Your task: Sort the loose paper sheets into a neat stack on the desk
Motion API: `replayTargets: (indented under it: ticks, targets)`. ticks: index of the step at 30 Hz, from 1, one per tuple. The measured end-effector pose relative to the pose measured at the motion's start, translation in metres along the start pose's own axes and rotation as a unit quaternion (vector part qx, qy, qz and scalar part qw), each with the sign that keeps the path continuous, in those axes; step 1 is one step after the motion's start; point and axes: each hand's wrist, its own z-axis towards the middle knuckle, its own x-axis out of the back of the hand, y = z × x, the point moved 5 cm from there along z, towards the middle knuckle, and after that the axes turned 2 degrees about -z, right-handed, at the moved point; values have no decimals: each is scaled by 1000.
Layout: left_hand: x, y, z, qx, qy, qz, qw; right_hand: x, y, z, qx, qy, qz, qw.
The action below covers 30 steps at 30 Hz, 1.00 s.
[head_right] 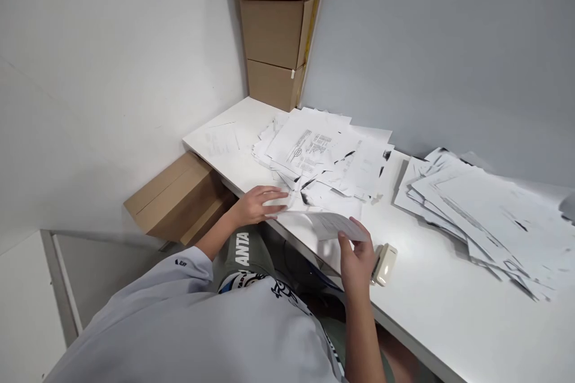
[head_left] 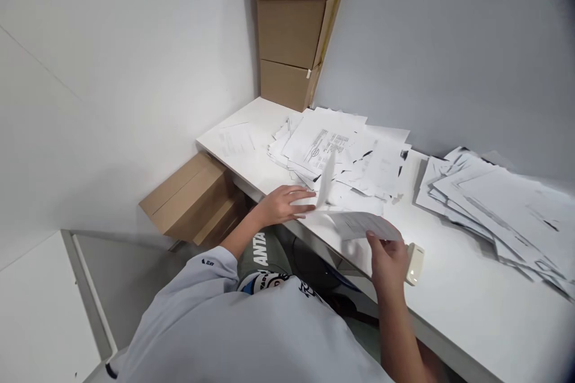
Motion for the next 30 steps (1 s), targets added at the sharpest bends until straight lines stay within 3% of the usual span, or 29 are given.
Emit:
replayTargets:
  ticks: [4, 9, 12, 15, 19, 21, 26, 30]
  targets:
    - [4, 11, 5, -78, -2, 14, 997, -2, 8, 8, 42, 1, 13, 999]
    - [3, -4, -9, -60, 49, -38, 996, -11, -9, 12, 108, -26, 53, 992]
    - [-9, -20, -20, -15, 105, -88, 990, -16, -15, 10, 111, -27, 68, 991]
    - [-28, -39, -30, 85, 183, -141, 969, -22, -12, 8, 79, -19, 80, 993]
    - [-51, -61, -44, 264, 292, -185, 900, -31, -8, 9, 60, -16, 76, 995]
    - [-57, -66, -49, 315, 328, -173, 873, -32, -8, 11, 69, 9, 74, 995]
    - [-60, -69, -52, 329, 351, -140, 865, -23, -8, 8, 93, 140, 71, 983]
    - [-63, -72, -53, 327, 339, -137, 871, -24, 3, 3, 82, 157, 69, 982]
